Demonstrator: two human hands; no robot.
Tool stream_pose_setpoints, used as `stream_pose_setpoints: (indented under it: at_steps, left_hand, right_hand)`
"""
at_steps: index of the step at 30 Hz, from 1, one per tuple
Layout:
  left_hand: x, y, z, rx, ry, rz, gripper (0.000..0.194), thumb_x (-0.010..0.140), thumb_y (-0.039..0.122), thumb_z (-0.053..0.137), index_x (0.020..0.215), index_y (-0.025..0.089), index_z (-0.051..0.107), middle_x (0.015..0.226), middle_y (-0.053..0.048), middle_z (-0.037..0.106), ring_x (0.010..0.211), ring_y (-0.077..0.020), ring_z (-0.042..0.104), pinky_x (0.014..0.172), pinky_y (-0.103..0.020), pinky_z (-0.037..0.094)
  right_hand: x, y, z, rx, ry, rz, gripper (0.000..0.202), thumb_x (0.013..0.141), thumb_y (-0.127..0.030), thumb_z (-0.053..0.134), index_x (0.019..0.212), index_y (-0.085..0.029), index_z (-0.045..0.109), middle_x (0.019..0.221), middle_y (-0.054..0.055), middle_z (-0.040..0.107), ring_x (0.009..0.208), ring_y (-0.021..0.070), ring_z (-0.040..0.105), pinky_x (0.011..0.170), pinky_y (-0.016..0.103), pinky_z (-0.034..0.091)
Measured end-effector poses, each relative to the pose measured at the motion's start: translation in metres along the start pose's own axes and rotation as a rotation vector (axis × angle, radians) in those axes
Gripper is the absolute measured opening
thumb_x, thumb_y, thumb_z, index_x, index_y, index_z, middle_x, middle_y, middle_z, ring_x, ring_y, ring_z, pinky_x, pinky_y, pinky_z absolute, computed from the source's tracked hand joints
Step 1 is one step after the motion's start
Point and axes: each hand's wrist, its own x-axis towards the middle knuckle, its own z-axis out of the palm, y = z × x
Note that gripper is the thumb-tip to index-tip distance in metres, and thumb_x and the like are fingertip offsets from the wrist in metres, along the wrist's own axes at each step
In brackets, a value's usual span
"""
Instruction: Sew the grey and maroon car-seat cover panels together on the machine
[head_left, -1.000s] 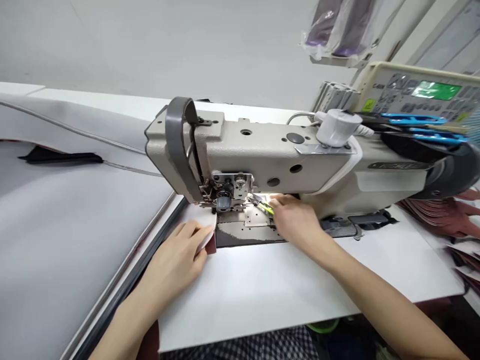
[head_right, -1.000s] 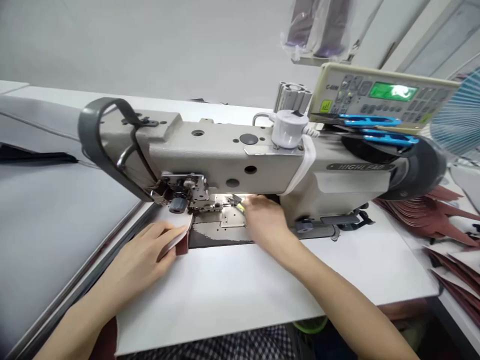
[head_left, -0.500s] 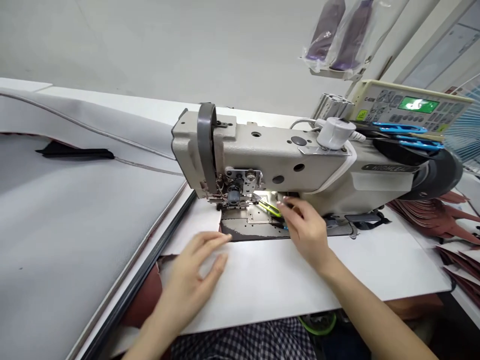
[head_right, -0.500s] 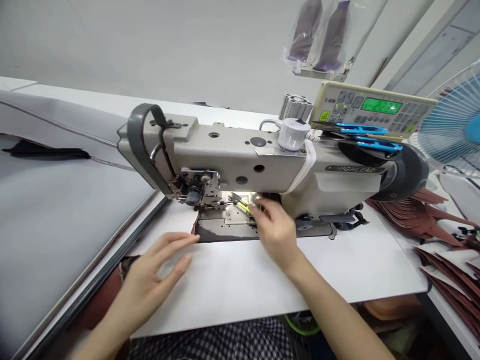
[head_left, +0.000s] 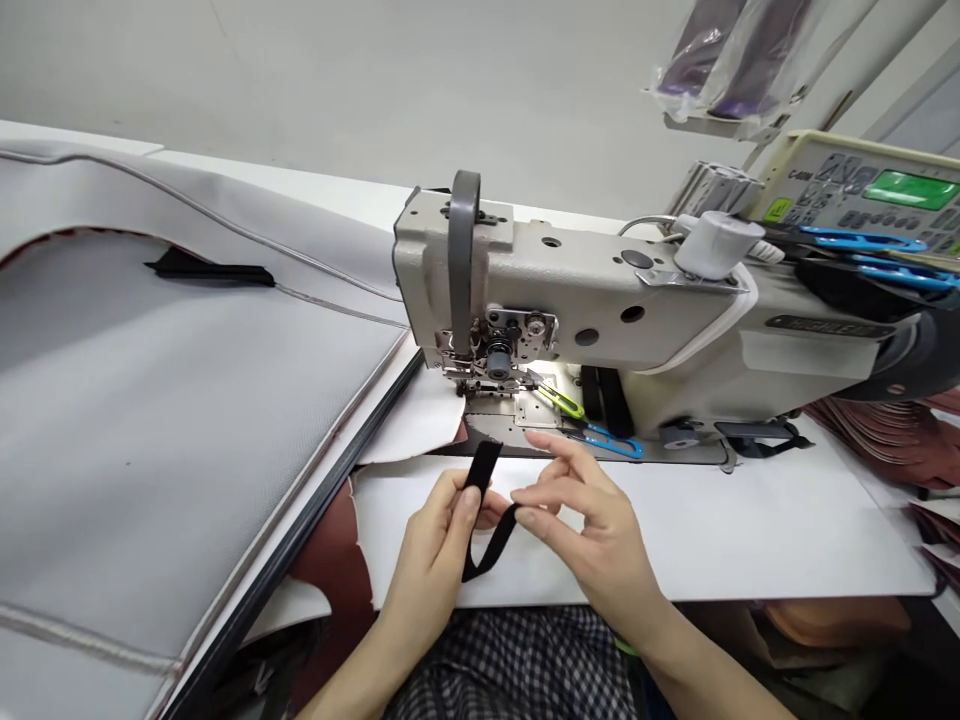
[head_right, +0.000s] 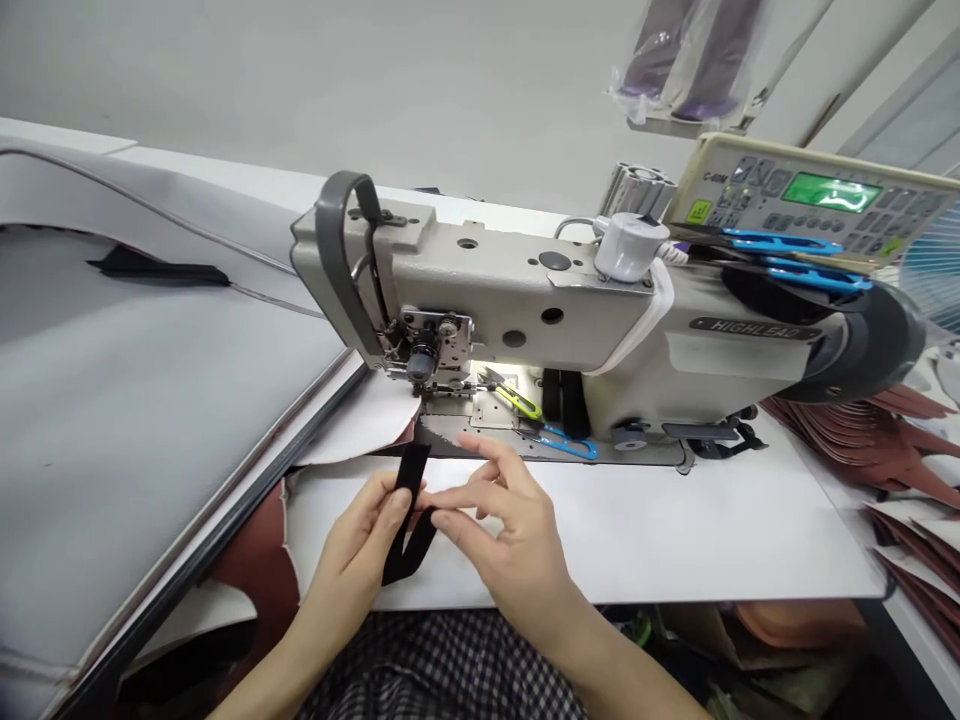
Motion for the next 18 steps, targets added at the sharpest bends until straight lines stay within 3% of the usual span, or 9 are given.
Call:
stream_pose_setpoints:
  at_steps: [3, 8, 12, 15, 18]
  left_hand:
    - [-0.014, 0.0, -0.001, 0.082, -0.097, -0.018, 0.035, 0.1, 0.05, 0.041, 0.11, 0.022, 0.057, 0.1, -0.003, 0.069, 0.087, -0.0163, 0.062, 0.079, -0.028, 0.05]
    - [-0.02, 0.002, -0.003, 0.089, -0.189, 0.012, 0.04, 0.102, 0.051, 0.035, 0.114, 0.021, 0.06, 0.107, -0.004, 0.069, 0.099, -0.0174, 0.063, 0.087, -0.028, 0.05]
    - [-0.015, 0.004, 0.0, 0.07, -0.117, 0.06, 0.037, 0.098, 0.049, 0.047, 0.118, 0.022, 0.062, 0.11, -0.003, 0.07, 0.098, -0.016, 0.064, 0.09, -0.026, 0.052]
    - [-0.018, 0.007, 0.001, 0.079, -0.049, 0.072, 0.03, 0.096, 0.045, 0.052, 0.104, 0.021, 0.068, 0.096, -0.002, 0.073, 0.085, -0.0145, 0.067, 0.081, -0.022, 0.055]
    - [-0.037, 0.019, -0.019, 0.22, -0.014, 0.134, 0.026, 0.095, 0.043, 0.053, 0.095, 0.024, 0.071, 0.085, 0.001, 0.074, 0.078, -0.0139, 0.069, 0.074, -0.019, 0.056]
  right_hand:
    - [0.005, -0.002, -0.001, 0.133, -0.002, 0.091, 0.006, 0.086, -0.019, 0.071, 0.085, -0.023, 0.075, 0.091, 0.006, 0.073, 0.101, 0.0222, 0.067, 0.071, 0.027, 0.058]
    - [0.001, -0.003, 0.004, 0.221, 0.035, 0.15, 0.006, 0.083, -0.017, 0.072, 0.08, -0.021, 0.073, 0.093, 0.003, 0.072, 0.077, 0.0146, 0.069, 0.063, 0.023, 0.057]
    - [-0.003, -0.003, 0.008, 0.217, 0.013, 0.149, 0.007, 0.085, -0.018, 0.072, 0.079, -0.02, 0.069, 0.088, 0.001, 0.07, 0.073, 0.0124, 0.067, 0.067, 0.023, 0.056]
    - [-0.004, -0.001, 0.011, 0.285, 0.012, 0.204, 0.009, 0.085, -0.023, 0.073, 0.085, -0.021, 0.064, 0.081, -0.001, 0.069, 0.064, 0.0114, 0.066, 0.064, 0.024, 0.055]
    - [0.008, 0.008, 0.007, 0.273, -0.056, 0.245, 0.013, 0.09, -0.03, 0.067, 0.097, -0.022, 0.06, 0.083, -0.001, 0.07, 0.064, 0.0128, 0.065, 0.064, 0.027, 0.055]
